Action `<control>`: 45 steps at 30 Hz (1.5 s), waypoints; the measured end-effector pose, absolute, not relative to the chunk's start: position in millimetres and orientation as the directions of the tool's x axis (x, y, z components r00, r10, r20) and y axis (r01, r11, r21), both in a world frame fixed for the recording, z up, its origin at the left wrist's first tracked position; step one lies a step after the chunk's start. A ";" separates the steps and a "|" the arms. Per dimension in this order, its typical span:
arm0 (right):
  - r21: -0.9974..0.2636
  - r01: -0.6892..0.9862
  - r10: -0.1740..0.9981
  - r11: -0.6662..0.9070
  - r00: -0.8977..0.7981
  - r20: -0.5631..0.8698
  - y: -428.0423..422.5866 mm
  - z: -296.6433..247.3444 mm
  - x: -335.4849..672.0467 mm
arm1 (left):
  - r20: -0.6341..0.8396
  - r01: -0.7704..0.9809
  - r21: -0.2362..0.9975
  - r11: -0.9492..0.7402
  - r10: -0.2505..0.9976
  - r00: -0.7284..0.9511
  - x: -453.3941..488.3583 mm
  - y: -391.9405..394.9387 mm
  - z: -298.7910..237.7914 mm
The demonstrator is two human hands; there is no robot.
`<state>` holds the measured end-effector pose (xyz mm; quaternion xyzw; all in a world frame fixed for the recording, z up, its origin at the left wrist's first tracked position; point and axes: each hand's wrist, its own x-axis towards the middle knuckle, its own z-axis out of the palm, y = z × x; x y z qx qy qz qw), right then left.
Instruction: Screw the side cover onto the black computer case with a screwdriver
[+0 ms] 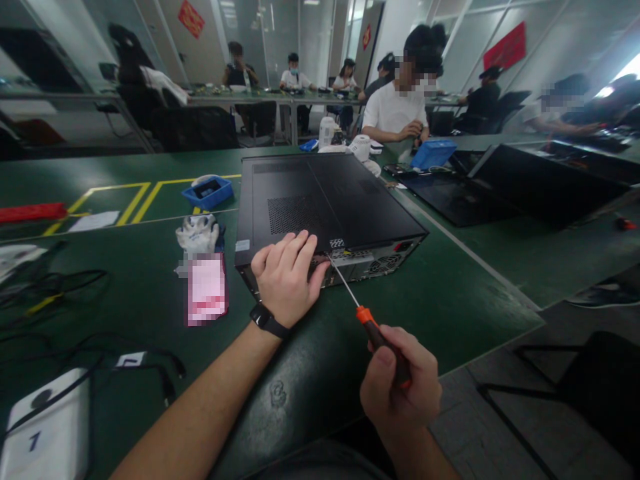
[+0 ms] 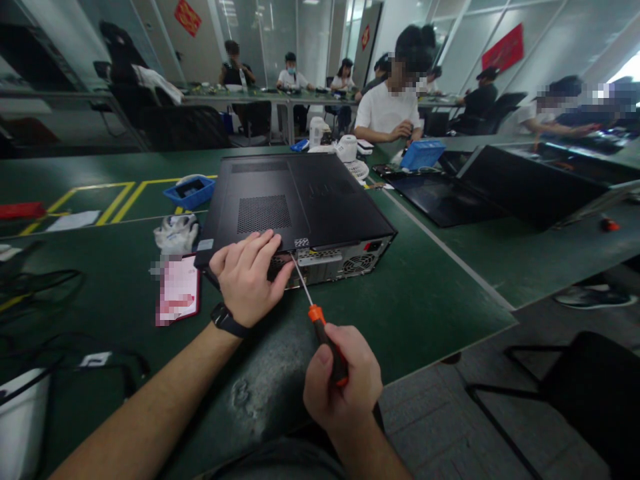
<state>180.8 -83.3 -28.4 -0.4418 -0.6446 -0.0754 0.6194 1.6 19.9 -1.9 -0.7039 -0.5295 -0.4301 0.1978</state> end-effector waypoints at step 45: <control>-0.396 0.601 0.445 0.694 0.075 0.893 -78.4 -11.4 183.8 | 0.845 0.932 0.117 -0.343 0.528 0.088 2.1 20.7 -1.3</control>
